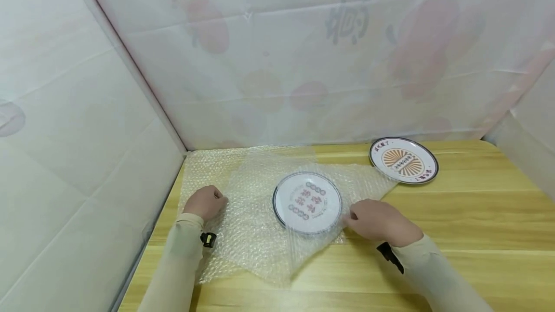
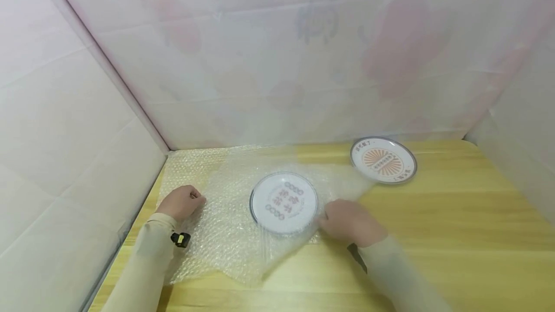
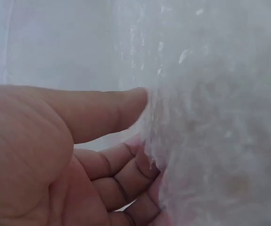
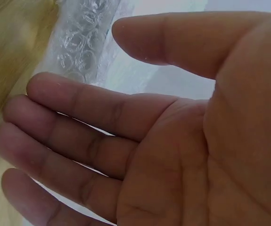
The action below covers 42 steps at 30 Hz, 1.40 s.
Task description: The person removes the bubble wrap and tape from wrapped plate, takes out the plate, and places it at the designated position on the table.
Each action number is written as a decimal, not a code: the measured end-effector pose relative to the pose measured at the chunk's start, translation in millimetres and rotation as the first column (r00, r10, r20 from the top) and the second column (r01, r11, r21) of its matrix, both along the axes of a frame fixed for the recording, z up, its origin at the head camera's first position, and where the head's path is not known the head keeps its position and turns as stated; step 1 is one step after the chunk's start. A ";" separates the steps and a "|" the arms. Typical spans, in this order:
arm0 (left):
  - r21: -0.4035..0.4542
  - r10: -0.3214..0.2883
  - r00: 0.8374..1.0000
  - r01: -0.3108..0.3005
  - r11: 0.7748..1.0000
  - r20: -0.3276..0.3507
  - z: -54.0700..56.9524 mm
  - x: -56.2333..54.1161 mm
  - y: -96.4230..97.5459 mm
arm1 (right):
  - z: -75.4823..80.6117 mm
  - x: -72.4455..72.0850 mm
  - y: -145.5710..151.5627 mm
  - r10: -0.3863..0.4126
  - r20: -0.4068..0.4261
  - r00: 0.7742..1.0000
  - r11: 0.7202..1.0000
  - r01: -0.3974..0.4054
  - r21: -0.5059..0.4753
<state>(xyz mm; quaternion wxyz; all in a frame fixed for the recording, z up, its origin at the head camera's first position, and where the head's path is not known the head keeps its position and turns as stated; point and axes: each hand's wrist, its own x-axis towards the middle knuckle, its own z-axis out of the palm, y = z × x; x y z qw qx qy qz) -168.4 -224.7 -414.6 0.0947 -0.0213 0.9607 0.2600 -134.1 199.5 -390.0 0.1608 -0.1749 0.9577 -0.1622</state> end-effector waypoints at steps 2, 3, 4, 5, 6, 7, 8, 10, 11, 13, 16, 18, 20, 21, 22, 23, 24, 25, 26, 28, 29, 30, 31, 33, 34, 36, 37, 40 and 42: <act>0.030 -0.002 1.000 0.002 1.000 0.002 3.5 1.4 -0.2 | -1.7 -1.4 0.5 0.002 -0.010 1.000 1.000 -0.002 -0.001; 0.047 -0.003 1.000 0.003 0.999 -0.003 6.6 3.0 -0.4 | -2.3 -1.8 0.7 0.004 -0.017 1.000 1.000 -0.004 0.001; 0.064 -0.006 1.000 0.007 0.998 -0.010 10.3 4.9 -0.7 | -3.2 -2.6 1.2 0.008 -0.024 1.000 1.000 -0.008 -0.003; 0.078 -0.007 1.000 0.008 0.997 -0.015 14.9 6.8 -0.4 | -4.0 -3.2 1.6 0.012 -0.032 0.999 1.000 -0.012 -0.006; 0.094 -0.009 1.000 0.011 0.996 -0.019 20.0 8.9 0.1 | -4.7 -3.9 2.2 0.020 -0.043 0.999 1.000 -0.020 -0.007; 0.112 -0.008 1.000 0.009 0.994 -0.016 25.5 11.4 1.1 | -5.1 -4.6 2.8 0.029 -0.054 0.998 1.000 -0.029 -0.007; 0.129 -0.010 1.000 0.012 0.992 -0.013 30.2 14.1 2.0 | -5.5 -5.2 3.2 0.036 -0.064 0.997 0.999 -0.036 -0.004; 0.139 -0.040 0.999 0.040 0.989 -0.004 38.3 19.7 3.1 | -5.8 -6.5 4.0 0.050 -0.082 0.995 0.999 -0.050 0.001; 0.132 -0.058 0.998 0.056 0.990 0.007 41.4 22.6 3.6 | -5.7 -6.9 4.1 0.054 -0.089 0.995 0.999 -0.053 0.009; 0.115 -0.099 0.994 0.093 0.989 0.041 44.8 27.7 3.5 | -5.2 -7.4 4.3 0.052 -0.091 0.994 0.998 -0.050 0.021; 0.062 -0.141 0.985 0.135 0.989 0.099 42.2 31.7 1.2 | -6.2 -8.0 4.7 0.041 -0.095 0.995 0.999 -0.038 0.031; 0.021 -0.135 0.982 0.133 0.991 0.129 38.5 31.9 -0.5 | -7.8 -8.7 3.3 0.023 -0.126 0.992 0.999 -0.019 0.036; -0.028 -0.108 0.984 0.114 0.993 0.140 35.0 31.0 -1.7 | -6.9 -8.2 -2.1 0.005 -0.173 0.985 1.000 -0.002 0.018; -0.054 -0.090 0.987 0.098 0.994 0.136 33.9 30.0 -1.8 | -5.9 -7.2 -6.4 0.001 -0.200 0.980 1.000 -0.002 -0.001; -0.077 -0.072 0.991 0.081 0.994 0.116 33.6 29.3 -1.1 | -4.8 -5.1 -12.1 0.003 -0.235 0.972 1.000 -0.009 -0.025; -0.092 -0.056 0.995 0.064 0.994 0.086 33.7 27.9 0.3 | -3.6 -2.2 -18.7 0.019 -0.275 0.961 0.998 -0.033 -0.047; -0.101 -0.043 0.998 0.048 0.994 0.048 33.1 26.1 2.2 | -2.3 1.6 -26.2 0.053 -0.318 0.947 0.995 -0.078 -0.066; -0.097 -0.041 0.999 0.042 0.994 0.015 32.7 24.0 5.0 | -0.8 6.1 -34.2 0.098 -0.354 0.930 0.987 -0.137 -0.087; -0.088 -0.044 0.999 0.042 0.995 -0.016 31.7 21.8 8.5 | -1.2 11.2 -42.2 0.157 -0.396 0.905 0.975 -0.207 -0.086; -0.066 -0.087 0.993 0.082 0.994 -0.077 29.0 18.0 17.0 | -4.4 21.5 -58.1 0.290 -0.474 0.831 0.934 -0.353 -0.048; -0.059 -0.118 0.989 0.113 0.992 -0.094 26.4 16.0 21.4 | -6.7 26.3 -65.5 0.366 -0.506 0.781 0.903 -0.430 -0.012; -0.053 -0.154 0.982 0.148 0.987 -0.109 23.6 14.3 25.8 | -9.4 30.4 -72.6 0.435 -0.529 0.729 0.867 -0.497 0.028; -0.051 -0.193 0.974 0.188 0.981 -0.122 21.0 13.1 30.1 | -12.1 34.1 -78.9 0.492 -0.545 0.679 0.833 -0.549 0.068; -0.070 -0.258 0.956 0.250 0.966 -0.141 15.2 11.4 37.8 | -18.0 39.4 -89.1 0.579 -0.575 0.578 0.772 -0.615 0.161; -0.077 -0.281 0.948 0.272 0.959 -0.148 12.2 10.7 40.8 | -20.0 40.9 -92.9 0.609 -0.588 0.533 0.748 -0.633 0.201; -0.084 -0.309 0.939 0.300 0.950 -0.152 7.1 9.8 45.1 | -22.2 41.8 -98.0 0.644 -0.608 0.464 0.721 -0.635 0.279; -0.079 -0.313 0.940 0.305 0.949 -0.138 5.2 9.8 46.6 | -22.0 41.5 -99.2 0.651 -0.615 0.444 0.716 -0.629 0.304; -0.061 -0.310 0.947 0.305 0.950 -0.087 1.2 10.5 48.0 | -17.3 39.7 -99.3 0.665 -0.625 0.408 0.711 -0.602 0.364; -0.060 -0.311 0.949 0.308 0.950 -0.057 0.6 11.5 47.8 | -12.2 39.5 -96.8 0.671 -0.625 0.399 0.712 -0.580 0.395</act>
